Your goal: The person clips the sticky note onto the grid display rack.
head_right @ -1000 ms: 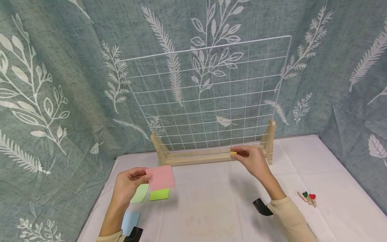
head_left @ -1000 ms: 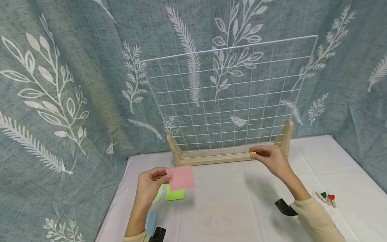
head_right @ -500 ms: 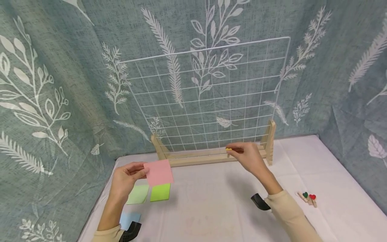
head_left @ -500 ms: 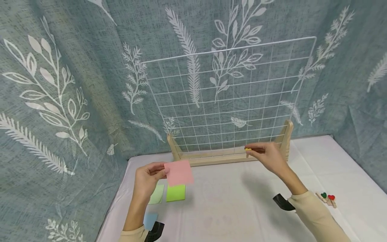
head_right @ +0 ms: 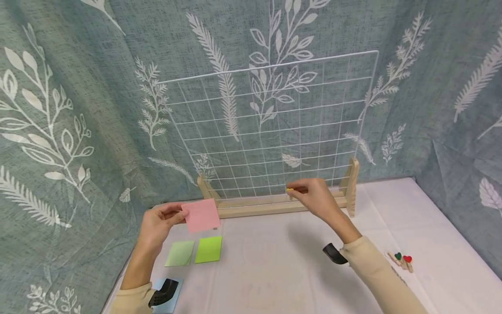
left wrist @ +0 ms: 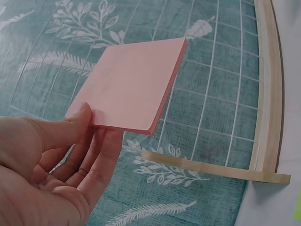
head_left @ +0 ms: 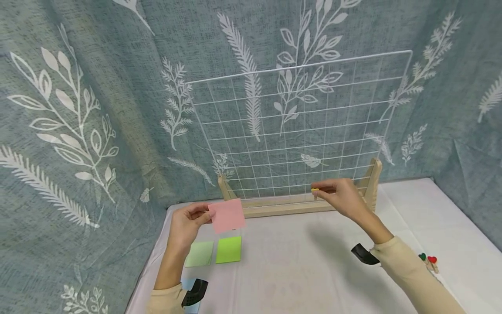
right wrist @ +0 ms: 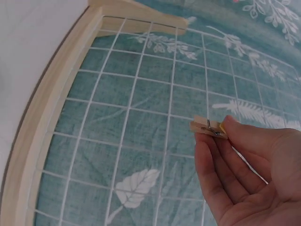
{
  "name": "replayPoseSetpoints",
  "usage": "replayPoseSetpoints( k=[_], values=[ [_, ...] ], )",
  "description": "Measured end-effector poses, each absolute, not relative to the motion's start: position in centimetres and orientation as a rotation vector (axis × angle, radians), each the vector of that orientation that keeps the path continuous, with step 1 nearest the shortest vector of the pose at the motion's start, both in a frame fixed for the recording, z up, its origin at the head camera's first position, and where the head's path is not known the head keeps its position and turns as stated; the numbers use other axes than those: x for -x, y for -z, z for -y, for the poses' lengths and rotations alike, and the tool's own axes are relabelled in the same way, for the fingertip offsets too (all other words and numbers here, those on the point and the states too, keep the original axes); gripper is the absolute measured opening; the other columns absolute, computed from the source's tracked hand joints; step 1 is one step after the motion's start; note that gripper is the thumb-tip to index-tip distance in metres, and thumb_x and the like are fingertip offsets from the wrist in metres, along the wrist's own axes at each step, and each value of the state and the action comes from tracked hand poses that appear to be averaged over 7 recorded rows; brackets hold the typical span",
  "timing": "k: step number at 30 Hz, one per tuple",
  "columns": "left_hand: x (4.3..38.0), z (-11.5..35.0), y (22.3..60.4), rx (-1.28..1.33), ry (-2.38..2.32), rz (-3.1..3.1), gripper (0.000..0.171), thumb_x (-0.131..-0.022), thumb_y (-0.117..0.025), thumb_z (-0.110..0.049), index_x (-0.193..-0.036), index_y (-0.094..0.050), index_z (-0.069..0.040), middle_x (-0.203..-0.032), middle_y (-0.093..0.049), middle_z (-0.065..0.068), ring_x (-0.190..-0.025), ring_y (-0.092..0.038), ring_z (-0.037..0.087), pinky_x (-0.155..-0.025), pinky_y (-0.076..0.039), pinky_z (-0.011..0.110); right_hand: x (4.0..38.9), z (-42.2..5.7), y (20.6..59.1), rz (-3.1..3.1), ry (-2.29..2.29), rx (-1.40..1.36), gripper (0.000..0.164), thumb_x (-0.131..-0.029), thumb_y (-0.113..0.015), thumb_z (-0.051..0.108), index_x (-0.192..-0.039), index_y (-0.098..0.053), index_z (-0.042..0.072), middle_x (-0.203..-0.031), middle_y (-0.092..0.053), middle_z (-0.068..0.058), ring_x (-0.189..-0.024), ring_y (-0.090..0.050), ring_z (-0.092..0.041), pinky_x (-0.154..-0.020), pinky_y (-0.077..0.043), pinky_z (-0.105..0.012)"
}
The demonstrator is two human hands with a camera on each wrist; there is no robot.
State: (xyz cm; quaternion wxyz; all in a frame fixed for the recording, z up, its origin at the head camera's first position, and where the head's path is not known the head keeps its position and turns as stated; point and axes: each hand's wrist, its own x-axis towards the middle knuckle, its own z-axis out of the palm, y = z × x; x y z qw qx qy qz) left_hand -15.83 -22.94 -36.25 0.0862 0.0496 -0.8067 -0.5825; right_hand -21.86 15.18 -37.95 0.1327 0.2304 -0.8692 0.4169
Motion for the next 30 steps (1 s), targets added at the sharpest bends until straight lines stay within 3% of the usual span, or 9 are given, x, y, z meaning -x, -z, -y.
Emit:
replayPoseSetpoints(
  k=[30],
  values=[
    [18.1,24.3,32.3,-0.005,1.806,2.342,0.024,-0.097,-0.059,-0.004,-0.115,-0.059,0.012,-0.086,-0.066,-0.003,-0.078,-0.066,0.008,-0.08,-0.058,0.027,24.7,-13.7,31.9,2.437,-1.173,-0.731,0.019,-0.09,-0.071,0.009,-0.106,-0.075,0.0,-0.101,-0.074,-0.015,-0.081,-0.073,-0.025,-0.072,-0.06,-0.039]
  ],
)
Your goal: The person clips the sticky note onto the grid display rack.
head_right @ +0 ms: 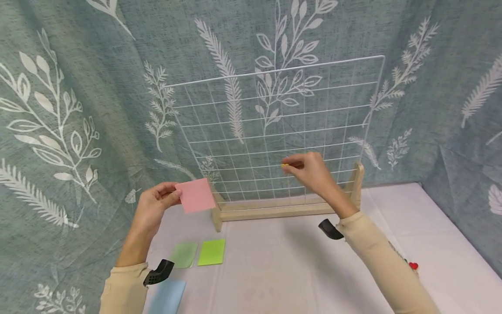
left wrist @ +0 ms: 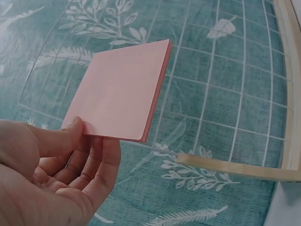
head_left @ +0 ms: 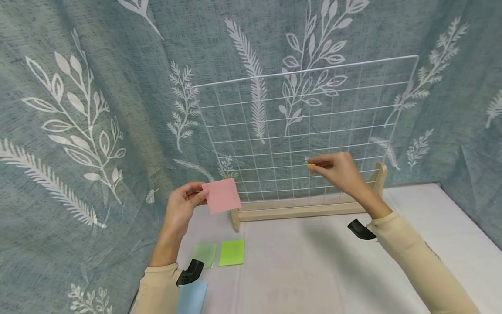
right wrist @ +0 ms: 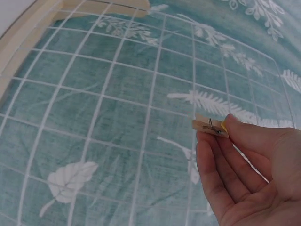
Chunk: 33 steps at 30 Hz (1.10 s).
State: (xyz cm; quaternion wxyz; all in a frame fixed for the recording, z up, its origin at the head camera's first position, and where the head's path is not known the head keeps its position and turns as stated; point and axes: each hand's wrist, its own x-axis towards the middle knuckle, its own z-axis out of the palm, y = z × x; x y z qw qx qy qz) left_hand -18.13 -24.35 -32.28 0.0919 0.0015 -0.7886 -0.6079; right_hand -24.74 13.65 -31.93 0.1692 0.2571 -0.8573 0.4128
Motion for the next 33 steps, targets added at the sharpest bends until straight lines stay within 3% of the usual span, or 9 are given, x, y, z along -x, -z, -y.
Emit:
replayPoseSetpoints(
  k=[16,21,33],
  values=[
    [18.8,24.3,29.9,0.023,1.815,2.345,0.028,-0.098,-0.059,-0.006,-0.121,-0.057,0.01,-0.093,-0.063,-0.001,-0.081,-0.065,0.009,-0.08,-0.057,0.024,25.0,-12.8,28.4,2.439,-1.134,-0.762,0.02,-0.092,-0.07,0.009,-0.109,-0.074,0.0,-0.102,-0.073,-0.016,-0.085,-0.072,-0.028,-0.075,-0.06,-0.042],
    [19.1,24.2,29.4,0.044,1.815,2.35,0.029,-0.099,-0.058,-0.007,-0.122,-0.056,0.01,-0.094,-0.063,-0.001,-0.083,-0.065,0.009,-0.083,-0.057,0.026,25.1,-12.8,27.7,2.424,-1.127,-0.76,0.02,-0.092,-0.07,0.01,-0.108,-0.075,0.001,-0.101,-0.073,-0.015,-0.085,-0.072,-0.026,-0.073,-0.06,-0.035],
    [19.8,24.8,27.9,0.06,1.801,2.357,0.031,-0.1,-0.055,-0.008,-0.126,-0.054,0.01,-0.102,-0.06,0.001,-0.089,-0.063,0.009,-0.092,-0.055,0.034,25.0,-12.3,25.9,2.435,-1.125,-0.787,0.021,-0.091,-0.071,0.01,-0.109,-0.074,0.0,-0.101,-0.073,-0.015,-0.087,-0.072,-0.027,-0.078,-0.06,-0.039]
  ],
)
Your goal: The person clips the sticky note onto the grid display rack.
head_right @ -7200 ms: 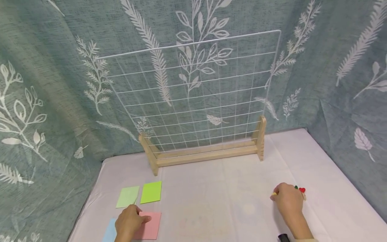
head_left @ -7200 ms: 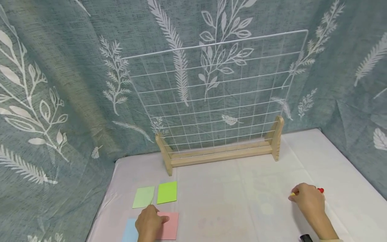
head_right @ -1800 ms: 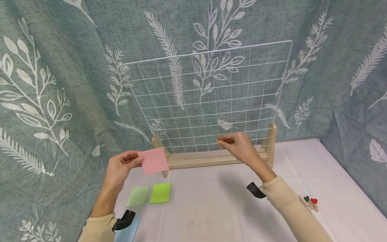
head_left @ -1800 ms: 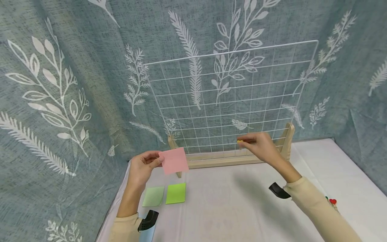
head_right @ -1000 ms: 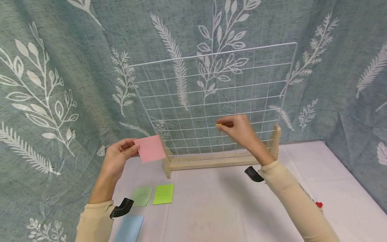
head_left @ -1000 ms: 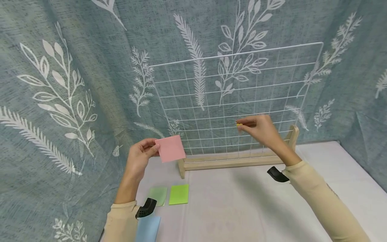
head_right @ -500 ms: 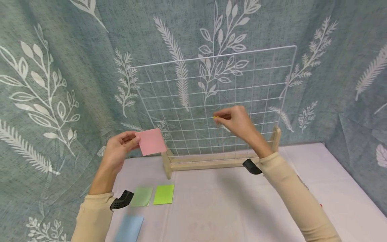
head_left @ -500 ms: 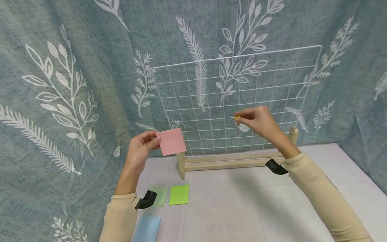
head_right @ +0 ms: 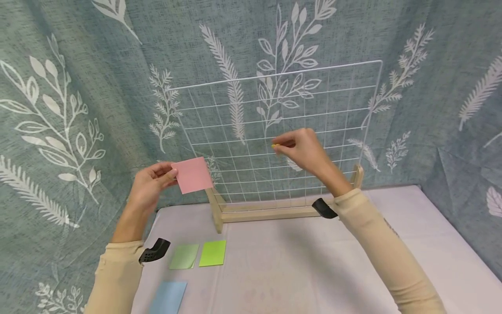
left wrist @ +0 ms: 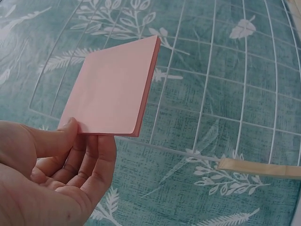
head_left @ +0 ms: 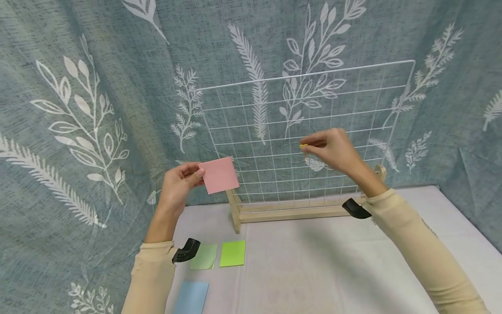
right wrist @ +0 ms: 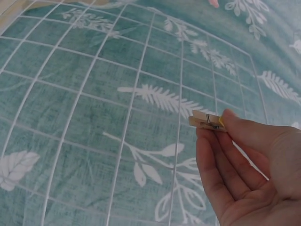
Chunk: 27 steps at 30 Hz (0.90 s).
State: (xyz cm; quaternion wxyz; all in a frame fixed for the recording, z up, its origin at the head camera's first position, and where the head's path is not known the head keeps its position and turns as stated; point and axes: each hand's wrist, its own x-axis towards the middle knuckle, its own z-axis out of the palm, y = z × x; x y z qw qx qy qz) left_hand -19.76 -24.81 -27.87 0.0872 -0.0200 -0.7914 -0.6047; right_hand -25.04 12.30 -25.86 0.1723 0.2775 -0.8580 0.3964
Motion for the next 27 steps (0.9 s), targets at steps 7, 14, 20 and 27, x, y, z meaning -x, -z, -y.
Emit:
replayPoseSetpoints(
  k=[7,14,20,27],
  values=[
    [20.3,24.3,27.0,0.074,1.814,2.326,0.03,-0.1,-0.055,-0.007,-0.125,-0.055,0.01,-0.102,-0.059,0.002,-0.089,-0.063,0.01,-0.088,-0.056,0.029,25.3,-12.0,24.9,2.41,-1.129,-0.776,0.019,-0.089,-0.073,0.01,-0.106,-0.075,0.001,-0.099,-0.074,-0.014,-0.084,-0.072,-0.025,-0.078,-0.059,-0.039],
    [21.0,23.9,26.0,0.074,1.807,2.293,0.029,-0.098,-0.059,-0.009,-0.122,-0.058,0.007,-0.098,-0.062,-0.001,-0.089,-0.064,0.011,-0.09,-0.056,0.034,25.8,-11.4,23.7,2.381,-1.087,-0.809,0.019,-0.09,-0.073,0.011,-0.106,-0.076,0.003,-0.099,-0.074,-0.012,-0.084,-0.072,-0.024,-0.078,-0.059,-0.038],
    [21.4,23.8,25.2,0.09,1.786,2.288,0.031,-0.098,-0.059,-0.009,-0.124,-0.058,0.009,-0.095,-0.062,-0.002,-0.085,-0.064,0.01,-0.085,-0.057,0.028,26.4,-10.6,22.9,2.392,-1.106,-0.831,0.019,-0.09,-0.073,0.015,-0.105,-0.076,0.003,-0.098,-0.074,-0.012,-0.085,-0.072,-0.025,-0.078,-0.059,-0.038],
    [22.2,23.5,24.6,0.102,1.782,2.268,0.032,-0.098,-0.06,-0.01,-0.124,-0.059,0.008,-0.097,-0.062,-0.001,-0.087,-0.064,0.011,-0.085,-0.057,0.027,26.7,-9.5,21.6,2.391,-1.132,-0.82,0.016,-0.089,-0.074,0.013,-0.1,-0.077,0.003,-0.095,-0.075,-0.011,-0.082,-0.072,-0.022,-0.077,-0.059,-0.033]
  ],
)
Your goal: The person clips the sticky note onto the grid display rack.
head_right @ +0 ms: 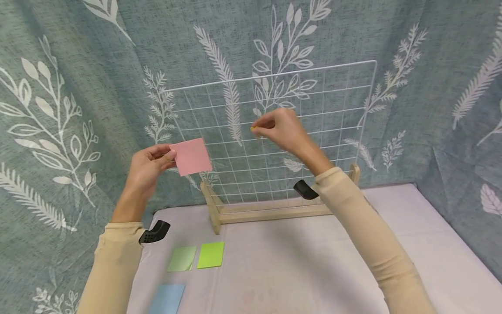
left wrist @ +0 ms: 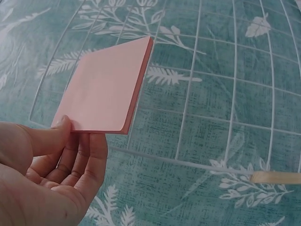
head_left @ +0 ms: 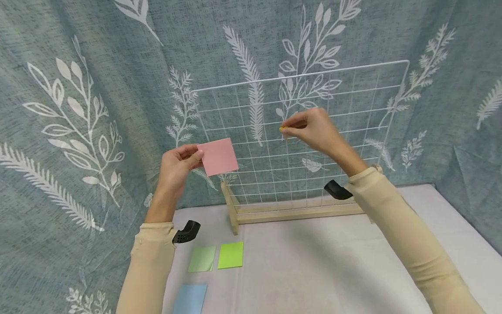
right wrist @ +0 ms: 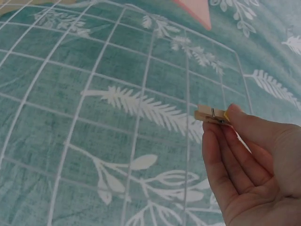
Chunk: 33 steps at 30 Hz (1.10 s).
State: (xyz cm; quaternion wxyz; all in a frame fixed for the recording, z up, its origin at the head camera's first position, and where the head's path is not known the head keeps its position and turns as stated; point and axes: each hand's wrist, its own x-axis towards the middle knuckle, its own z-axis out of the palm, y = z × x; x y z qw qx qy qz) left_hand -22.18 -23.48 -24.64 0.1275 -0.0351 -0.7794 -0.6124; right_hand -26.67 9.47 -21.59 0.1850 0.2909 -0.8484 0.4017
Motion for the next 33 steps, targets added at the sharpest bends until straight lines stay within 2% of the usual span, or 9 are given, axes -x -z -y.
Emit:
replayPoseSetpoints(
  k=[9,15,21,33],
  values=[
    [22.8,22.9,23.2,0.137,1.868,2.142,0.024,-0.095,-0.065,-0.012,-0.114,-0.064,0.002,-0.093,-0.065,-0.001,-0.085,-0.065,0.013,-0.086,-0.057,0.032,26.6,-7.9,19.2,2.302,-1.151,-0.885,0.013,-0.089,-0.073,0.011,-0.097,-0.077,0.002,-0.093,-0.075,-0.01,-0.082,-0.072,-0.019,-0.077,-0.058,-0.029],
    [22.9,22.6,22.4,0.112,1.896,2.045,0.025,-0.093,-0.066,-0.011,-0.114,-0.065,0.003,-0.09,-0.066,0.0,-0.08,-0.066,0.012,-0.079,-0.058,0.025,26.4,-7.4,18.6,2.308,-1.144,-0.881,0.014,-0.09,-0.073,0.012,-0.098,-0.077,0.002,-0.093,-0.075,-0.011,-0.083,-0.072,-0.021,-0.078,-0.058,-0.031],
    [23.8,21.9,21.8,0.132,1.923,1.949,0.027,-0.089,-0.071,-0.007,-0.112,-0.068,0.005,-0.087,-0.07,0.001,-0.074,-0.069,0.012,-0.077,-0.059,0.027,26.6,-7.0,18.0,2.311,-1.174,-0.836,0.013,-0.09,-0.073,0.014,-0.098,-0.077,0.003,-0.094,-0.075,-0.009,-0.083,-0.071,-0.018,-0.078,-0.057,-0.029],
    [24.9,20.1,20.5,0.141,1.777,1.939,0.024,-0.088,-0.071,-0.003,-0.108,-0.069,0.009,-0.084,-0.07,0.002,-0.071,-0.069,0.011,-0.071,-0.059,0.023,27.5,-5.4,16.2,2.274,-1.147,-0.875,0.014,-0.091,-0.071,0.015,-0.099,-0.076,0.005,-0.097,-0.075,-0.007,-0.086,-0.07,-0.015,-0.081,-0.056,-0.027]
  ],
)
